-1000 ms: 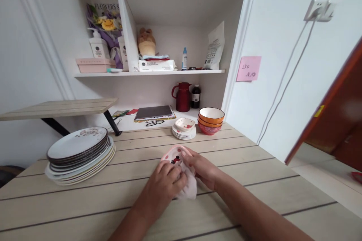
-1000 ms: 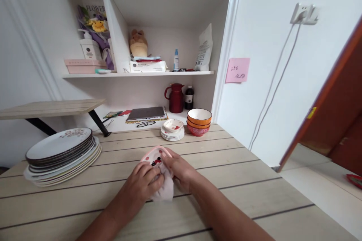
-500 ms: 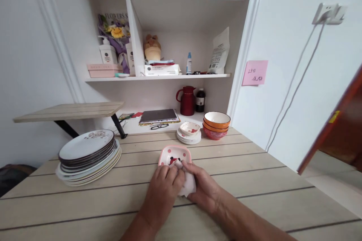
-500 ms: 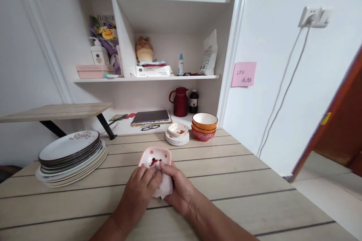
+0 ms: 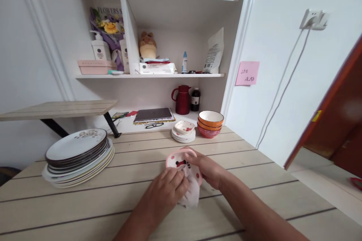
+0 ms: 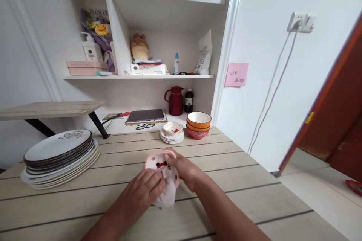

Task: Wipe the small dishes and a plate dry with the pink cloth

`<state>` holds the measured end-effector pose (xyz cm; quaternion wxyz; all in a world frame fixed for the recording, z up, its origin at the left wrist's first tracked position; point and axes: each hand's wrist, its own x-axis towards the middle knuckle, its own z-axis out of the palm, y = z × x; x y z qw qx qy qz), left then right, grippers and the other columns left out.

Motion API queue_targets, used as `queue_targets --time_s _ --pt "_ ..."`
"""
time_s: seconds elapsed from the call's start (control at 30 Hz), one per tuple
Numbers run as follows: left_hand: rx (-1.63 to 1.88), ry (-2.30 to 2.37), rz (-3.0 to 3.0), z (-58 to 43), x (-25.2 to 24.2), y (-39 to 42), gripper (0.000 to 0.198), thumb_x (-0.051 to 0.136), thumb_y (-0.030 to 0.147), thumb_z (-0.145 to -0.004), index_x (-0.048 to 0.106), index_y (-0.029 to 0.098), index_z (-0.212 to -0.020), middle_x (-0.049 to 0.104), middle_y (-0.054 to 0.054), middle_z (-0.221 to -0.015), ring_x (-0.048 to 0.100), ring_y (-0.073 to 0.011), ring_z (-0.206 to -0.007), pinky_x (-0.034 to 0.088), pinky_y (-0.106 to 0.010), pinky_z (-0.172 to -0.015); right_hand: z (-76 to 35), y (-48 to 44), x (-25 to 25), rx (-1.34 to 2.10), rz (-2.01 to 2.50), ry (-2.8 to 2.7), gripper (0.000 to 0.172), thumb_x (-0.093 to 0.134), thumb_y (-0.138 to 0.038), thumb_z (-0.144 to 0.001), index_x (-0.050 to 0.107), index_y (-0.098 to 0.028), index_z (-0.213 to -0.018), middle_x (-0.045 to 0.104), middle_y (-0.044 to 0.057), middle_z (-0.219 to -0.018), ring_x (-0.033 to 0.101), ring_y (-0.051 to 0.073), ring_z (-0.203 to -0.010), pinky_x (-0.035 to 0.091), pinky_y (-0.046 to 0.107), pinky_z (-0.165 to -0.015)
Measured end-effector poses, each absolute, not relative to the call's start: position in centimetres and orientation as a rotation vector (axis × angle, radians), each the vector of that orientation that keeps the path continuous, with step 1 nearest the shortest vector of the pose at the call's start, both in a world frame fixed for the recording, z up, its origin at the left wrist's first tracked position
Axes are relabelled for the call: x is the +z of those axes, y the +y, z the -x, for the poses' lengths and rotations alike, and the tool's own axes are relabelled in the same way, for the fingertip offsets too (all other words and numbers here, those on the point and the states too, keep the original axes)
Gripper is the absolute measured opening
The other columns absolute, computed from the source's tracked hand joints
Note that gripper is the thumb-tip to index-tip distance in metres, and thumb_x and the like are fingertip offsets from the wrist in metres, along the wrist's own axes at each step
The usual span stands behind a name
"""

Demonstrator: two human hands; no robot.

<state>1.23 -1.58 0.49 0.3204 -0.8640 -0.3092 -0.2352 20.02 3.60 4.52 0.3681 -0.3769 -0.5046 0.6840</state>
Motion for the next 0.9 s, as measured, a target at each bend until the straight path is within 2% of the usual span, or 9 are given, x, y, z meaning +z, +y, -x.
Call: queue_targets --time_s 0.07,0.2,0.3,0.37,0.47,0.53,0.63,0.77,0.9 --pt "-0.634 -0.76 2.246 -1.4 0.5 -1.5 0.017 0.053 0.019 -0.093 0.059 0.022 -0.109 0.065 -0.002 -0.111 0.057 -0.0157 -0.108 0.04 -0.036 -0.105 -20.7 3.6 5.0 1.672 0.986 -1.466 0.033 0.067 -0.045 -0.08 0.064 -0.02 -0.101 0.065 0.0 -0.079 0.056 0.014 -0.069 0.038 0.022 -0.056" --pt "-0.742 -0.853 2.188 -1.1 0.2 -0.9 0.016 0.054 0.016 -0.091 0.061 0.023 -0.103 0.067 -0.001 -0.109 0.058 -0.0192 -0.108 0.032 -0.05 -0.112 -20.2 3.2 4.8 1.643 1.001 -1.422 0.032 0.064 -0.046 -0.081 0.064 -0.021 -0.101 0.065 0.001 -0.078 0.054 0.014 -0.066 0.037 0.022 -0.053" --pt "-0.767 -0.969 2.269 -0.6 -0.2 -0.9 0.032 0.056 0.015 -0.086 0.058 0.02 -0.118 0.063 -0.006 -0.124 0.051 -0.0239 -0.123 0.024 -0.056 -0.116 -18.7 3.0 4.0 1.701 1.012 -1.161 0.037 0.064 -0.048 -0.08 0.061 -0.021 -0.106 0.066 0.002 -0.079 0.056 0.015 -0.062 0.039 0.023 -0.049" --pt "-0.746 -0.985 2.386 -0.3 -0.2 -1.2 0.049 0.063 0.026 -0.081 0.052 0.016 -0.128 0.057 -0.011 -0.134 0.044 -0.0281 -0.131 0.021 -0.059 -0.118 -18.0 2.9 3.7 1.705 1.035 -1.037 0.036 0.064 -0.047 -0.081 0.061 -0.02 -0.104 0.064 0.002 -0.073 0.054 0.013 -0.056 0.035 0.021 -0.043" --pt "-0.631 -1.027 2.544 -0.1 0.4 -1.8 0.075 0.067 0.045 -0.076 0.042 0.013 -0.139 0.046 -0.015 -0.145 0.036 -0.0318 -0.138 0.023 -0.06 -0.117 -17.7 3.0 3.6 1.636 1.066 -1.038 0.031 0.06 -0.043 -0.084 0.061 -0.021 -0.106 0.055 -0.002 -0.062 0.045 0.01 -0.045 0.028 0.018 -0.035" --pt "-0.544 -1.04 2.599 -0.1 0.9 -2.0 0.082 0.066 0.045 -0.078 0.032 0.015 -0.147 0.04 -0.014 -0.151 0.032 -0.0316 -0.141 0.027 -0.058 -0.115 -17.8 3.2 3.5 1.572 1.084 -1.098 0.029 0.056 -0.041 -0.087 0.062 -0.022 -0.107 0.052 -0.003 -0.061 0.041 0.009 -0.043 0.026 0.017 -0.033" --pt "-0.494 -1.015 2.639 0.2 1.5 -2.0 0.079 0.059 0.045 -0.085 0.023 0.018 -0.151 0.038 -0.013 -0.153 0.03 -0.0302 -0.142 0.035 -0.055 -0.11 -17.9 3.3 3.4 1.533 1.106 -1.144 0.029 0.054 -0.041 -0.088 0.063 -0.022 -0.107 0.053 -0.003 -0.064 0.042 0.008 -0.043 0.027 0.017 -0.032" --pt "-0.619 -0.963 2.634 0.8 2.0 -2.2 0.066 0.044 0.049 -0.094 0.026 0.018 -0.15 0.041 -0.014 -0.151 0.033 -0.028 -0.141 0.039 -0.053 -0.107 -17.7 3.1 3.6 1.552 1.1 -1.137 0.031 0.052 -0.044 -0.089 0.062 -0.022 -0.11 0.056 -0.002 -0.065 0.04 0.008 -0.043 0.026 0.016 -0.033" --pt "-0.648 -0.961 2.619 0.8 1.9 -2.4 0.061 0.045 0.041 -0.095 0.027 0.019 -0.149 0.043 -0.012 -0.15 0.035 -0.0271 -0.14 0.041 -0.051 -0.107 -17.6 2.9 4.1 1.521 1.112 -1.133 0.03 0.056 -0.043 -0.088 0.065 -0.022 -0.107 0.055 -0.002 -0.064 0.039 0.008 -0.044 0.025 0.017 -0.034"
